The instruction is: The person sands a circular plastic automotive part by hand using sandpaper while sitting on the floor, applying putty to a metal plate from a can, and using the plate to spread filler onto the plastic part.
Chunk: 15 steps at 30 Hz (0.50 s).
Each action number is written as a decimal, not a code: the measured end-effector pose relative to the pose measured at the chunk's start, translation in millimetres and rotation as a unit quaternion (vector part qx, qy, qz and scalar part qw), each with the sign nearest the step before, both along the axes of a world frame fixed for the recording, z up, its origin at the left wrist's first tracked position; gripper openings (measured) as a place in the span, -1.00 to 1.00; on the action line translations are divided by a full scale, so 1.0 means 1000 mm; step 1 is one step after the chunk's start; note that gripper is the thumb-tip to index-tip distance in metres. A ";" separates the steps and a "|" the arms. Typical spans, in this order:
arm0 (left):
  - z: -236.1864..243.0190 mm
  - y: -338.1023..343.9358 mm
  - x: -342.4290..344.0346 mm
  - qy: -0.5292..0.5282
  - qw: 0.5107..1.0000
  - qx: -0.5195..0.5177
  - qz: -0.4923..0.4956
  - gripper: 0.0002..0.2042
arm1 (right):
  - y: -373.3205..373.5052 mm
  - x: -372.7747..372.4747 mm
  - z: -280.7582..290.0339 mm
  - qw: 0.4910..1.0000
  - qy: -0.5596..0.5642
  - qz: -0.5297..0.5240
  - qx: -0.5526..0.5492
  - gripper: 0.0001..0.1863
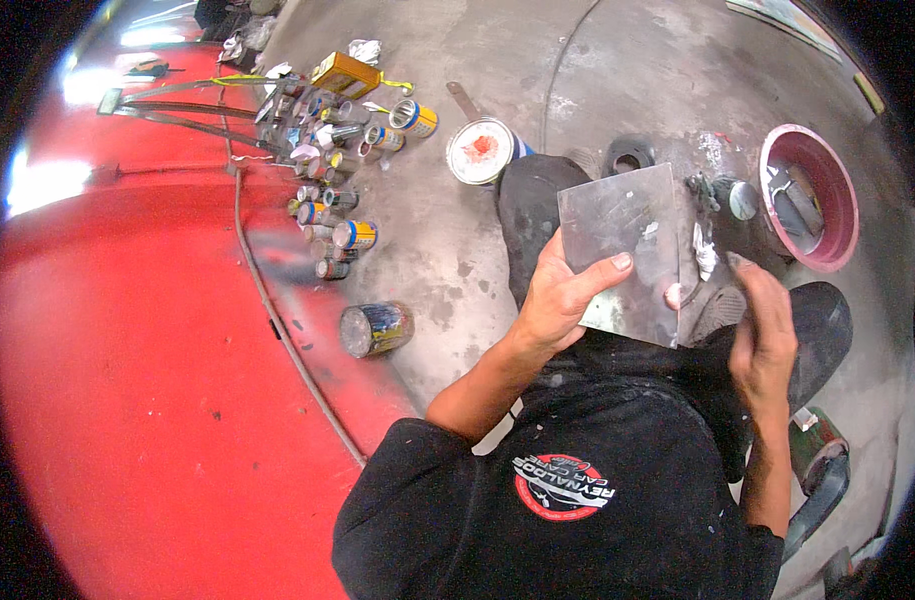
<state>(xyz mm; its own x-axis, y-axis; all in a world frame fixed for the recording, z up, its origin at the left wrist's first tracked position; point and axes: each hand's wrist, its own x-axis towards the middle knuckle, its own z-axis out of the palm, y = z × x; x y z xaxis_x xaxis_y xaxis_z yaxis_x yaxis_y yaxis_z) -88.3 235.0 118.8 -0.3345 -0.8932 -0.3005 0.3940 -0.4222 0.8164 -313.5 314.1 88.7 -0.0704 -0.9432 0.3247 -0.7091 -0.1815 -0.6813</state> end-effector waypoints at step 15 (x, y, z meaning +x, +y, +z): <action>-0.017 -0.002 0.010 -0.097 0.992 -0.076 0.038 -0.65 | -0.003 0.021 0.035 0.962 0.209 0.148 -0.092 -0.62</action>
